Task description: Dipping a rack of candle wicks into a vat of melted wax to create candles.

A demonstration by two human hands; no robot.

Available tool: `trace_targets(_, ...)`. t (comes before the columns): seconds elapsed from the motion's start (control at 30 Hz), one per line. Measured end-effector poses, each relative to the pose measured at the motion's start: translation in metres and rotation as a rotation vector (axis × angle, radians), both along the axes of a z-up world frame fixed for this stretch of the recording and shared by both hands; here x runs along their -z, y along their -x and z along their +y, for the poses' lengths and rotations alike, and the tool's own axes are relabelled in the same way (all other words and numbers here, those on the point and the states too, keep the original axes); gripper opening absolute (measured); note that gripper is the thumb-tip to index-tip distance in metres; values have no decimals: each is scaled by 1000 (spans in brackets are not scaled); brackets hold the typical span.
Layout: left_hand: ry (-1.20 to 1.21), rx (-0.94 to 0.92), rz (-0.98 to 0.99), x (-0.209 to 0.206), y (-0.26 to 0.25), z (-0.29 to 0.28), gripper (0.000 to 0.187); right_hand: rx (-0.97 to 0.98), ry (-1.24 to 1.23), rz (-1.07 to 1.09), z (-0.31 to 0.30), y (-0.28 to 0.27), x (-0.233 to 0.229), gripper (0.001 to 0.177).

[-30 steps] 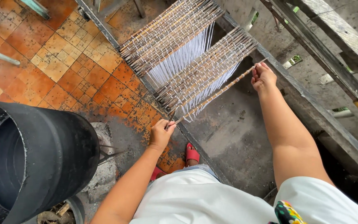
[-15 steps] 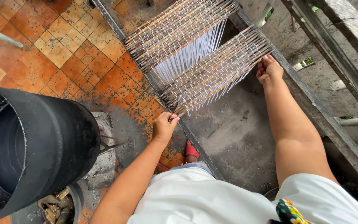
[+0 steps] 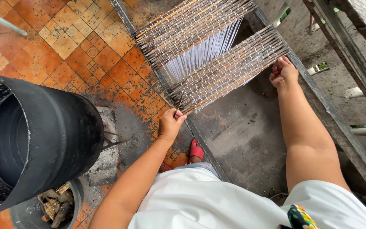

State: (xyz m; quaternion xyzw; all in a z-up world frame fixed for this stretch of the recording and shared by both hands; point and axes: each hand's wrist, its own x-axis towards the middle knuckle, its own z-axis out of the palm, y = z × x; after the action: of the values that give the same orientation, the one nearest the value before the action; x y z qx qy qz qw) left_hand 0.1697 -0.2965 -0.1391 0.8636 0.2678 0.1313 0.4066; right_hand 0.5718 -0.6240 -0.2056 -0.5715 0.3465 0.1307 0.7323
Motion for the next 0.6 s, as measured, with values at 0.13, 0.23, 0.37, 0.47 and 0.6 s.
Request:
trace_targets(0.13,9,6,11,0,0,1,25,-8,-18,-11,-2,1,1,29)
trace_targets(0.23,39,9,12,3,1,1,26,-8,-18,-2,-3,3,0,28)
trace_targets(0.37,34,14,-7,6,4,1,30,-7,-30,11,-4,5,-1,24)
trace_targets(0.47,36,-1,-15,2,9,2,31,7,-22,1,-6,11,-5,24)
trace_targets(0.6,26,-54,-24,15,15,17,31,131,-3,-59,-18,16,-8,22)
